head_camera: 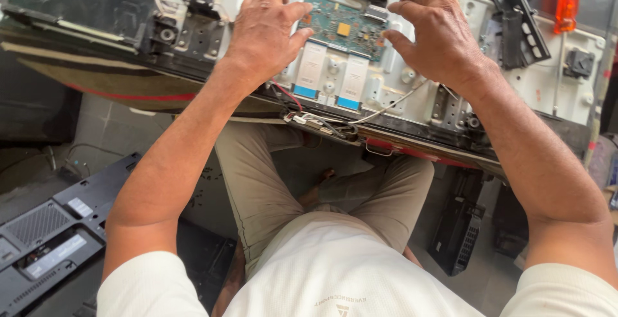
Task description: The person works on the back of a television, disconnecting cables and removing the main circuit board from the chassis, then handling and repositioning the board and reconnecting wires before fitting a metal cover panel back onto the TV back.
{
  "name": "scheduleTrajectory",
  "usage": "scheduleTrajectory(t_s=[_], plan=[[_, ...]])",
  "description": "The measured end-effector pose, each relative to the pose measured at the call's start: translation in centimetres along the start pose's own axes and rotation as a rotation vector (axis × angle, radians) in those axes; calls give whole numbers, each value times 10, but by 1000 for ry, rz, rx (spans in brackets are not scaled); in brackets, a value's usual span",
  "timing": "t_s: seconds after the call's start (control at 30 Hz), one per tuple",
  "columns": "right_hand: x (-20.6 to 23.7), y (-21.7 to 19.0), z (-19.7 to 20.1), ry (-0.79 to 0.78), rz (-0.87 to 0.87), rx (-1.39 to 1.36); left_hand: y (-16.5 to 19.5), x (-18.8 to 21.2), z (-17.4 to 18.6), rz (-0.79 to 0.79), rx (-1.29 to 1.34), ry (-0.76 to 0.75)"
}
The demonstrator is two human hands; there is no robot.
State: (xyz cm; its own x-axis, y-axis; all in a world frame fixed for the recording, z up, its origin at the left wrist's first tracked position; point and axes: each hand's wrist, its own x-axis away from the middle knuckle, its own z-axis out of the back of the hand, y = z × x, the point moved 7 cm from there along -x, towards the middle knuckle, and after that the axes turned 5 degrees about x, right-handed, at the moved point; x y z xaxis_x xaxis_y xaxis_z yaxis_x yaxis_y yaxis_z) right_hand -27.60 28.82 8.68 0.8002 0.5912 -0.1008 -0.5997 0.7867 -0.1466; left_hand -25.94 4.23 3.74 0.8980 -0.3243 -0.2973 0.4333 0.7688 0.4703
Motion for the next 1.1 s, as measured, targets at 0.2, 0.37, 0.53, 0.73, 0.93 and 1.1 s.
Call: scheduleTrajectory(t_s=[0.2,0.37,0.53,0.73,0.93,1.1], plan=[[17,12,0,-27,-35,-18,18,1,-2,-76,-118,-9],[21,6,-7,-33,30,-7,23,1,-7,-97,-166,-23],[22,-1,-13,3,93,42,22,2,-9,-128,-207,-17],[20,4,-18,-8,77,41,22,2,-12,-148,-216,21],[23,6,-15,12,64,5,25,5,-9,-141,-102,71],[26,-2,-11,42,126,14,35,10,-7,-217,-127,92]])
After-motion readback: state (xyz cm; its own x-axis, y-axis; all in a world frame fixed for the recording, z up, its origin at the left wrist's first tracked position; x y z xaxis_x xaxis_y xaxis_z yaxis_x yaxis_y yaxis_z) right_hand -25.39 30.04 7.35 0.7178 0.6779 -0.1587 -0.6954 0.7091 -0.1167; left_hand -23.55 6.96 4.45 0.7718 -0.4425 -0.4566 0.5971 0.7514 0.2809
